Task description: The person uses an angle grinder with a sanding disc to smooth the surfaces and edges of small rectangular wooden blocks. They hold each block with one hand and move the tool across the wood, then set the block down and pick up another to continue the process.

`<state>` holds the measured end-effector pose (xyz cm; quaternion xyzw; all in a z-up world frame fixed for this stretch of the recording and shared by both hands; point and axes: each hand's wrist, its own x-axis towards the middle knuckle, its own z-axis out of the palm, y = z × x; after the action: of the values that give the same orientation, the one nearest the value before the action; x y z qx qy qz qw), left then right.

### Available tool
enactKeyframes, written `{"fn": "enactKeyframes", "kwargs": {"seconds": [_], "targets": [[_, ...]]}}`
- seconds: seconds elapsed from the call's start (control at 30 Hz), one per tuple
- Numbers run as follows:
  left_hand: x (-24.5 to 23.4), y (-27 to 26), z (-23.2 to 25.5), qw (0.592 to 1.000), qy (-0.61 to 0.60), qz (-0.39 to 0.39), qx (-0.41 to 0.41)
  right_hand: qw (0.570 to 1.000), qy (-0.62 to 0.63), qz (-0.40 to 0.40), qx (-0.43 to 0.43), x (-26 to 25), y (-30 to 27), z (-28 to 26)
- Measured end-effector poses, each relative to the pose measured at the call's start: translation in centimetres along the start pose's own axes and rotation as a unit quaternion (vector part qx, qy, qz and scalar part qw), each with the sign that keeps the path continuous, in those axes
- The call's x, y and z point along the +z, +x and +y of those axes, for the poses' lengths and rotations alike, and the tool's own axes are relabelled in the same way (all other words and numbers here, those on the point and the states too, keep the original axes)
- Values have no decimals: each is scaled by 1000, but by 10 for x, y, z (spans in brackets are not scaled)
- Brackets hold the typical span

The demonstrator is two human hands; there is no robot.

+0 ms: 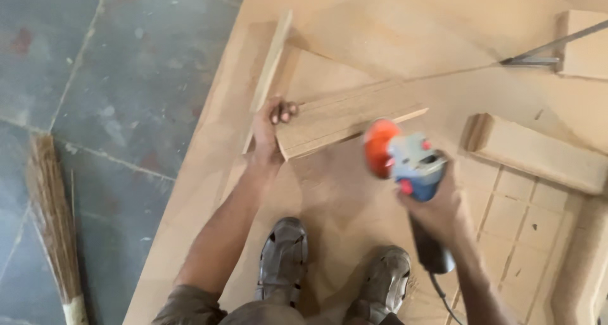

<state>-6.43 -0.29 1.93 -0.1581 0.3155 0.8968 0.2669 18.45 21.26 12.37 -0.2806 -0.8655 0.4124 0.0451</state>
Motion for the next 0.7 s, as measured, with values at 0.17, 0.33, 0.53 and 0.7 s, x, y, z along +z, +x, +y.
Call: {"fn": "enactKeyframes", "kwargs": {"seconds": [0.17, 0.33, 0.53, 0.7], "targets": [[-6, 2, -7, 998, -19, -43, 32, 992, -65, -97, 37, 28, -23, -85], [-6, -1, -7, 997, 61, 9, 46, 985, -90, -143, 37, 39, -21, -118], [-12, 2, -13, 1000, -31, 2, -5, 992, -79, -95, 18, 36, -14, -99], [-16, 1, -10, 998, -55, 13, -19, 996, -64, -45, 45, 26, 10, -57]]}}
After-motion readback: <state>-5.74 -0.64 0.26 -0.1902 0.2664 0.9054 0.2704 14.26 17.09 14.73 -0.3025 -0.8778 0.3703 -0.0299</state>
